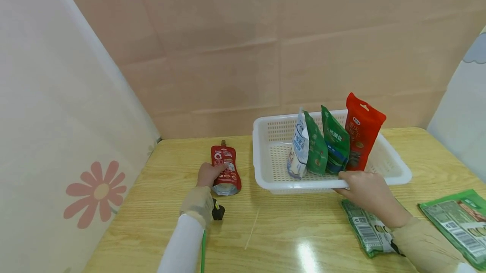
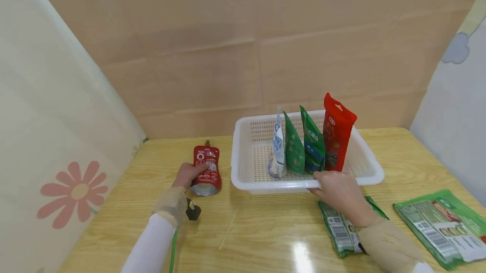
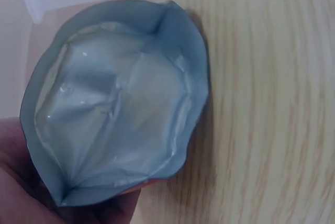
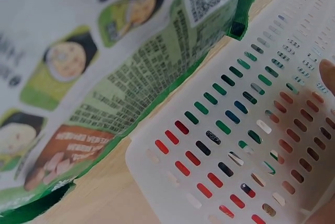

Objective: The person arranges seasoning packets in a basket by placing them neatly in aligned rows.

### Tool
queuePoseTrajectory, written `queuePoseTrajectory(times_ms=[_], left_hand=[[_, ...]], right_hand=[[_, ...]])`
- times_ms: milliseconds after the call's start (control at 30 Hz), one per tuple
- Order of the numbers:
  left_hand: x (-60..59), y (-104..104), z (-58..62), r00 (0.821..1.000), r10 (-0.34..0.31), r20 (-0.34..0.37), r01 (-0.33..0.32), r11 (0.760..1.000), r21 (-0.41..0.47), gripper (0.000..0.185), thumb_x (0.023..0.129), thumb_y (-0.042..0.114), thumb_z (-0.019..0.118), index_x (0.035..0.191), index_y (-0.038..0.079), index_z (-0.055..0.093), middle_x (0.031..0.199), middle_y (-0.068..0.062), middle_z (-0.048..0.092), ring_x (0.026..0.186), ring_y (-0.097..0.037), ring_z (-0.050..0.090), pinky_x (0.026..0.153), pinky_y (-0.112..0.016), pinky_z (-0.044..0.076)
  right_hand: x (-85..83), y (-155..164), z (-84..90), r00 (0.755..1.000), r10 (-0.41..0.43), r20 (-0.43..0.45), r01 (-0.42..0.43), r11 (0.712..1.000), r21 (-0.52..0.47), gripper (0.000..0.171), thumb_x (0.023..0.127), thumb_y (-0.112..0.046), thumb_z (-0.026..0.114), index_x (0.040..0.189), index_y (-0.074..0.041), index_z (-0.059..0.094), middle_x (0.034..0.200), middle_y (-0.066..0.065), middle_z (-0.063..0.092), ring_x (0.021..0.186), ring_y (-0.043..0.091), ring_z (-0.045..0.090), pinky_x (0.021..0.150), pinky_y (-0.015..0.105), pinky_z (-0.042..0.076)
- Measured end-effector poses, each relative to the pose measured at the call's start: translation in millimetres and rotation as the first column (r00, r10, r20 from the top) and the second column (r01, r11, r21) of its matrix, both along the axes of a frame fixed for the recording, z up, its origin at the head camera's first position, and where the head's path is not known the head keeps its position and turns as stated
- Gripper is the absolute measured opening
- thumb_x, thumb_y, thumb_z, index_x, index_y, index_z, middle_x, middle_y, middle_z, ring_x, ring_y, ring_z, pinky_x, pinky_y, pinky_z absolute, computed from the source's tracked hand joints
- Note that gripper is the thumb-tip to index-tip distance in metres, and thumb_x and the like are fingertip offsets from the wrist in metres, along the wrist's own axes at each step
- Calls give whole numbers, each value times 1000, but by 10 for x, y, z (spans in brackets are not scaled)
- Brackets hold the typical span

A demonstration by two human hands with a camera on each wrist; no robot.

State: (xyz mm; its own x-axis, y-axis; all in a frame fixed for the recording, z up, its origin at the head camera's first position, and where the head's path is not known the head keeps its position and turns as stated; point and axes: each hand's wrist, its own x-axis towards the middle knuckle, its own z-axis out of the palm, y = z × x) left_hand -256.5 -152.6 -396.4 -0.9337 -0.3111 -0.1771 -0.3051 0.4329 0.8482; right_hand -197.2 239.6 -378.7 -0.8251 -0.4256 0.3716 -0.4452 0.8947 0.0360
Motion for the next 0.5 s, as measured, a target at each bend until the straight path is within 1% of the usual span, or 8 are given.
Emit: queuePoseTrajectory(times_ms=[100, 133, 233, 400, 500], left_hand=[[-1, 3, 12, 1000, -15, 21, 15, 999, 34, 42, 86, 26, 66, 106, -11, 61, 93, -20, 68, 69, -16, 61, 62, -28, 53], [-2, 8, 18, 999, -20, 27, 19, 999, 31, 42, 87, 26, 65, 106, -11, 61, 93, -20, 68, 70, -16, 61, 62, -28, 53], [2, 38, 38, 999, -20, 34, 21, 1000, -10, 41, 86, 25, 64, 107, -10, 60, 95, -21, 68, 72, -18, 62, 63, -29, 53], [32, 118, 107, 1000, -20, 7, 20, 996, -83, 41, 86, 22, 63, 112, -8, 58, 103, -24, 67, 83, -28, 67, 69, -34, 55], [47, 145, 123, 1000, -21, -7, 19, 991, -135, 41, 86, 23, 62, 114, -7, 58, 104, -24, 68, 86, -32, 68, 69, -36, 54]], right_hand=[[-4, 5, 0, 1000, 4, -2, -4, 1000, -1, 30, 68, -28, 84, 69, -17, 56, 54, -8, 48, 47, 7, 38, 43, 26, 37], [-4, 6, 0, 1000, 5, -2, -5, 1000, -1, 30, 68, -28, 84, 69, -17, 56, 54, -8, 48, 47, 7, 38, 43, 26, 37], [-2, 10, 0, 1000, 5, 9, -5, 1000, -4, 29, 68, -28, 84, 70, -17, 57, 54, -8, 48, 47, 7, 38, 42, 25, 37], [2, 11, -6, 1000, 5, 14, -5, 1000, -6, 29, 68, -28, 84, 70, -17, 57, 54, -7, 48, 47, 7, 39, 42, 25, 38], [1, 10, -11, 1000, 9, 3, -9, 1000, -3, 31, 68, -28, 84, 69, -17, 56, 53, -8, 47, 47, 7, 38, 42, 26, 38]])
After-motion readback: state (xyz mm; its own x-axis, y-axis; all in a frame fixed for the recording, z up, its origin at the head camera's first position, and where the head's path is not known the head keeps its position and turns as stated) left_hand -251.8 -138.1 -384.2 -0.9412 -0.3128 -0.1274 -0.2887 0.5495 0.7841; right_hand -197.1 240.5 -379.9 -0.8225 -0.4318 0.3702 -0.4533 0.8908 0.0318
